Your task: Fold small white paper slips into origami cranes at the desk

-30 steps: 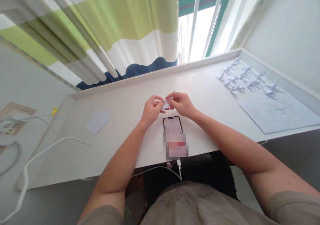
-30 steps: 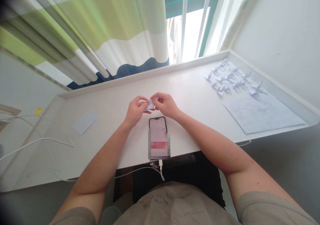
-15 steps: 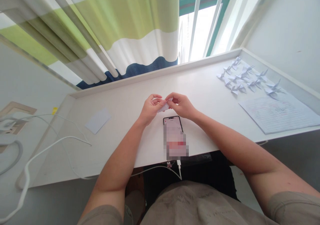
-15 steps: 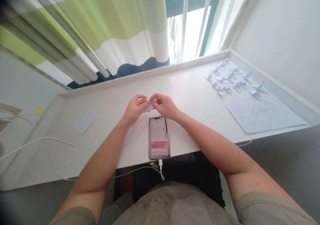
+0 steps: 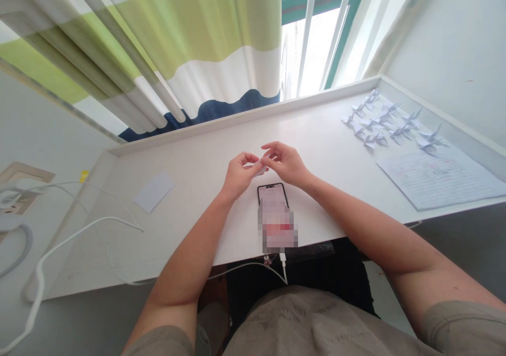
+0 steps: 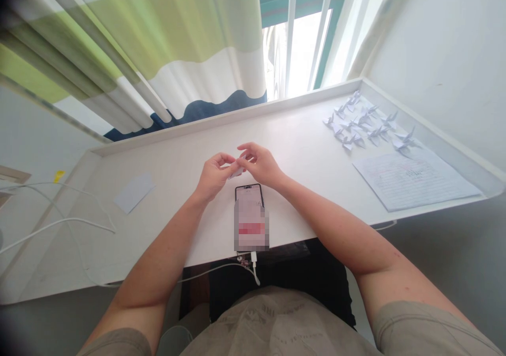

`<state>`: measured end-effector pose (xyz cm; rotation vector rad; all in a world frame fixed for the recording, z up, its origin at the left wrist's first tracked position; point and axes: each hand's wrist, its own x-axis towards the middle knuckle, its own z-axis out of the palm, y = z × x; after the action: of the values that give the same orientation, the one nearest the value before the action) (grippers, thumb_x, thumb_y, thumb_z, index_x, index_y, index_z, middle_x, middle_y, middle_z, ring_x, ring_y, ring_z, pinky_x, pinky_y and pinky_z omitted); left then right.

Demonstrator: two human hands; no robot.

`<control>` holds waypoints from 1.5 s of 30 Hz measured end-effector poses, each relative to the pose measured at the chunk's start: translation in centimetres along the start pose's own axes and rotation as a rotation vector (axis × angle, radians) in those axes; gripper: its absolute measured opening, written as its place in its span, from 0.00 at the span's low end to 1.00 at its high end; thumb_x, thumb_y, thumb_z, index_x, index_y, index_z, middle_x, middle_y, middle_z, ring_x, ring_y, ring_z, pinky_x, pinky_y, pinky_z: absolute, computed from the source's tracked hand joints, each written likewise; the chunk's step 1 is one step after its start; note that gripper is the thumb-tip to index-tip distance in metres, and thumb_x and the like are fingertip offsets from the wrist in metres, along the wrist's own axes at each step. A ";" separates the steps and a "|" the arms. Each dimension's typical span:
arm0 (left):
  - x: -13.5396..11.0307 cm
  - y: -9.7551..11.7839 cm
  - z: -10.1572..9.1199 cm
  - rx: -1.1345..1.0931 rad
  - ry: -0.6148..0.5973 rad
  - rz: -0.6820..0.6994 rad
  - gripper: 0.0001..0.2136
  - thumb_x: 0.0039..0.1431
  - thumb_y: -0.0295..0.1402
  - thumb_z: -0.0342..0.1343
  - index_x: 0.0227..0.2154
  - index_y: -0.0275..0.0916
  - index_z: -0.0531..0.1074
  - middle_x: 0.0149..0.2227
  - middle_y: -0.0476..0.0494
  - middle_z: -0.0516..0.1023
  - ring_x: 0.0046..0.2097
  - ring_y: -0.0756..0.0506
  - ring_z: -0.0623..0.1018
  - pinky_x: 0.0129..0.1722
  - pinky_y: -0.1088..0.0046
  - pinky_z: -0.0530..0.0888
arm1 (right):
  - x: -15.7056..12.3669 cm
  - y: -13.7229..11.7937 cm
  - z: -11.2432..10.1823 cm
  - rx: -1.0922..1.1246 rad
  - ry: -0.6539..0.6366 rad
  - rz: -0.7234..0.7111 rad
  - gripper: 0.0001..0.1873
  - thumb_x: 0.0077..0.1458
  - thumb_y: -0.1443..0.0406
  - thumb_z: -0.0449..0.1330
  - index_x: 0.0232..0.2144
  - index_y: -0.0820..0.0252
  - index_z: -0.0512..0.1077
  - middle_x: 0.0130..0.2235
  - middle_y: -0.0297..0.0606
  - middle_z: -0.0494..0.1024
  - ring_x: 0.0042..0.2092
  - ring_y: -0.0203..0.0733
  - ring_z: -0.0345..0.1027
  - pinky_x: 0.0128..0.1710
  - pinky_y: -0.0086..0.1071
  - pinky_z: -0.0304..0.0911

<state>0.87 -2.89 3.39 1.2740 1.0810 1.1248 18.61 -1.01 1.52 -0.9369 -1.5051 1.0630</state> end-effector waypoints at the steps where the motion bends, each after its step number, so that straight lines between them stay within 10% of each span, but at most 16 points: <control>1: 0.0 0.1 0.0 0.002 -0.026 -0.020 0.26 0.47 0.50 0.78 0.36 0.36 0.74 0.40 0.42 0.83 0.37 0.43 0.87 0.44 0.61 0.83 | 0.0 0.0 -0.1 -0.008 0.005 -0.001 0.17 0.56 0.59 0.69 0.47 0.57 0.76 0.34 0.35 0.82 0.33 0.40 0.77 0.37 0.38 0.75; 11: -0.1 0.2 -0.4 0.027 -0.240 -0.186 0.23 0.59 0.50 0.71 0.44 0.34 0.78 0.43 0.32 0.87 0.41 0.40 0.88 0.46 0.61 0.85 | 0.2 -0.1 -0.5 0.031 0.024 0.030 0.19 0.60 0.55 0.66 0.48 0.60 0.77 0.38 0.41 0.87 0.37 0.42 0.79 0.41 0.40 0.73; 25: 0.0 0.1 -0.2 -0.133 -0.250 -0.175 0.24 0.52 0.47 0.77 0.42 0.34 0.81 0.40 0.38 0.87 0.48 0.37 0.88 0.58 0.56 0.81 | 0.2 -0.2 -0.3 0.023 0.008 0.060 0.14 0.55 0.54 0.69 0.29 0.59 0.79 0.33 0.37 0.83 0.38 0.41 0.75 0.42 0.37 0.71; 45: -0.1 -0.1 0.6 0.008 -0.212 -0.022 0.29 0.55 0.61 0.67 0.42 0.35 0.80 0.43 0.37 0.87 0.41 0.38 0.89 0.46 0.59 0.85 | -0.1 -0.3 0.0 0.089 -0.012 0.048 0.17 0.53 0.50 0.72 0.30 0.58 0.81 0.35 0.40 0.85 0.36 0.43 0.77 0.38 0.37 0.75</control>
<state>1.43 -3.04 3.29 1.3509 0.9397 0.9458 18.63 -1.20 1.83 -0.9096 -1.4393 1.1632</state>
